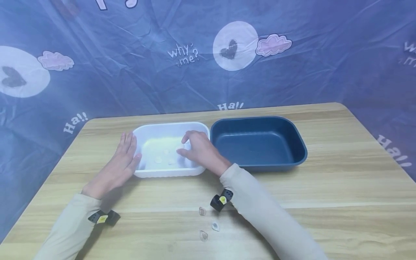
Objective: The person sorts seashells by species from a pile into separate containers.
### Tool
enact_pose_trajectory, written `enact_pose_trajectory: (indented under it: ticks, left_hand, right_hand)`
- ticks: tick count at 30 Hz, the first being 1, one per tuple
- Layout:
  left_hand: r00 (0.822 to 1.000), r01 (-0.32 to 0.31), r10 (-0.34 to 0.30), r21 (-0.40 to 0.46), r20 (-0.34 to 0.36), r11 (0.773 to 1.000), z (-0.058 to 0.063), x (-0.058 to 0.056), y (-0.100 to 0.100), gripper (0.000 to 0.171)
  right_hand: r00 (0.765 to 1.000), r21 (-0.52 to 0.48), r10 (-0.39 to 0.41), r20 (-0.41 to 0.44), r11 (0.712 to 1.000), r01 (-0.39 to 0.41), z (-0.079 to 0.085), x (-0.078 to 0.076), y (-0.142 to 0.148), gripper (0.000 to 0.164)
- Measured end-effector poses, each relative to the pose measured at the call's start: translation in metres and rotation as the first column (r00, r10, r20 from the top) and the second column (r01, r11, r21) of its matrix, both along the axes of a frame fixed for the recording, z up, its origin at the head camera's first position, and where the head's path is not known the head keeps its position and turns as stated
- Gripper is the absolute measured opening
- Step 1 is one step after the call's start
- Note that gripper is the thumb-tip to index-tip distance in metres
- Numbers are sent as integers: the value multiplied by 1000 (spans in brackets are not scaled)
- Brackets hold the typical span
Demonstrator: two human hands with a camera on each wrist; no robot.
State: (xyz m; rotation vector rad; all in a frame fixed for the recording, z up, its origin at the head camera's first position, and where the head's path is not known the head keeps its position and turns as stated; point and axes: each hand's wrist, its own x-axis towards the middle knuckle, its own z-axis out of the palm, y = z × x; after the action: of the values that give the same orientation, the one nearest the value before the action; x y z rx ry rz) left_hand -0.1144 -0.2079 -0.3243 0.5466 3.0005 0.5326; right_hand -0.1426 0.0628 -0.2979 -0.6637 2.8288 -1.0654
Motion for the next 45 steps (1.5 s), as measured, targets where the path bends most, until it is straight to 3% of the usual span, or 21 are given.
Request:
enact_pose_trajectory:
  ticks: [7,15,23,31,37,41,45]
  left_hand:
    - [1000,5,-5,2,-6,1000,0,0,-1,64]
    - [1000,4,-4,10,-17,1000,-2,0,-2,64]
    - [999,13,-12,8,-40,1000,-1,-2,-1,63]
    - [1000,11,-11,10,-14,1000,-3,1,-1,63]
    - [999,6,-6,0,-31,1000,-5,0,-2,64]
    - [1000,5,-5,3,-24,1000,-4,0,-2,64]
    - [1000,6,-6,0,-16,1000,-4,0,-2,64]
  right_hand:
    - [988,69,-86,129,995,78,-2,-5,-17,31]
    - [974,94,-147,173,987,132,-8,-9,-28,30]
    - [991,74,-115,74,991,109,-12,-16,-33,28]
    - [993,98,-84,81,992,76,-17,-17,-38,40]
    - [998,85,-64,5,994,63,-9,-13,-31,41]
    - [997,80,-8,-82,997,15,0,-4,-19,37]
    - [976,70,59,-212,997,-45,11,12,-1,31]
